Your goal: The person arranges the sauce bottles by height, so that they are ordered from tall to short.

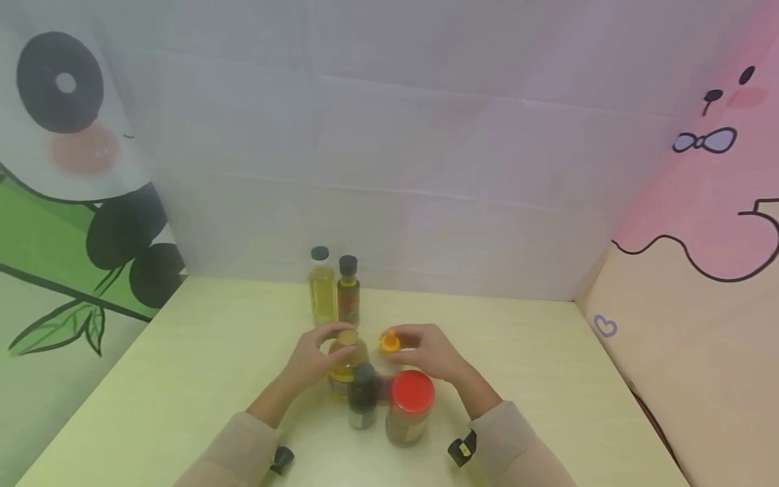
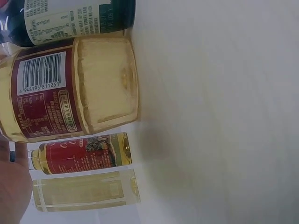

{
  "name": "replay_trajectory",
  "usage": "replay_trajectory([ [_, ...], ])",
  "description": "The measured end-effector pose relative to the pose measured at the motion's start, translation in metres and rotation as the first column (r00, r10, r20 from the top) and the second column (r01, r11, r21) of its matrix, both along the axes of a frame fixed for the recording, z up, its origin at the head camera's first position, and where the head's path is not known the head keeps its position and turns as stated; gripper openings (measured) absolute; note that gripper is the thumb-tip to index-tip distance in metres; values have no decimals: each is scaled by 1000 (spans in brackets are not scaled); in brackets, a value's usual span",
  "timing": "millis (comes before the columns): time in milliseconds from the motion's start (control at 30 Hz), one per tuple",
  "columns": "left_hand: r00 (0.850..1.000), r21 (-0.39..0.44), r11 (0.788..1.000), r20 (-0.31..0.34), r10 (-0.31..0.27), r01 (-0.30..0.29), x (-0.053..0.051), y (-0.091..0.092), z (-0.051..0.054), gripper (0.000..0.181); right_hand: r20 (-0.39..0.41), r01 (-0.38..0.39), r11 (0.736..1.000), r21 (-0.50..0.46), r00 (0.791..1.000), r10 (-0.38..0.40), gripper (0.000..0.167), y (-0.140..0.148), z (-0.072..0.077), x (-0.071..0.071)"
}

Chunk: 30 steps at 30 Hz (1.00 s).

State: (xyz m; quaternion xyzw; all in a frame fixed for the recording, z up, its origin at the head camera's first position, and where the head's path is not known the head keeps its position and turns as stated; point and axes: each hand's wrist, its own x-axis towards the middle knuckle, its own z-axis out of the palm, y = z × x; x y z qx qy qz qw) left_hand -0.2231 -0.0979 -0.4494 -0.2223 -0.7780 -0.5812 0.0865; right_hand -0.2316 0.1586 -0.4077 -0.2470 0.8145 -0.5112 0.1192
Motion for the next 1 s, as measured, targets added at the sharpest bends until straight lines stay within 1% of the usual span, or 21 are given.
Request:
replay_trajectory([
  [100, 1000, 5, 1000, -20, -5, 5, 0, 2, -1, 33, -17, 9, 1000, -2, 1000, -9, 36, 2, 0, -2],
  [300, 1000, -6, 1000, -8, 10, -10, 0, 3, -2, 32, -38, 13, 1000, 2, 999, -13, 35, 4, -1, -8],
  [500, 1000, 2, 1000, -22, 11, -11, -1, 4, -3, 33, -55, 17, 1000, -5, 998, -17, 36, 4, -1, -14],
  [633, 1000, 4, 1000, -29, 12, -12, 1, 6, -3, 33, -54, 22, 1000, 0, 998, -22, 36, 5, 3, -16],
  [833, 999, -2, 1000, -36, 19, -19, 1, 7, -4, 32, -88, 37, 999, 19, 996, -35, 37, 2, 8, -21],
  [1000, 999, -11, 1000, -47, 28, -29, 3, 5, 0, 33, -93, 53, 998, 28, 994, -50, 37, -2, 14, -26],
])
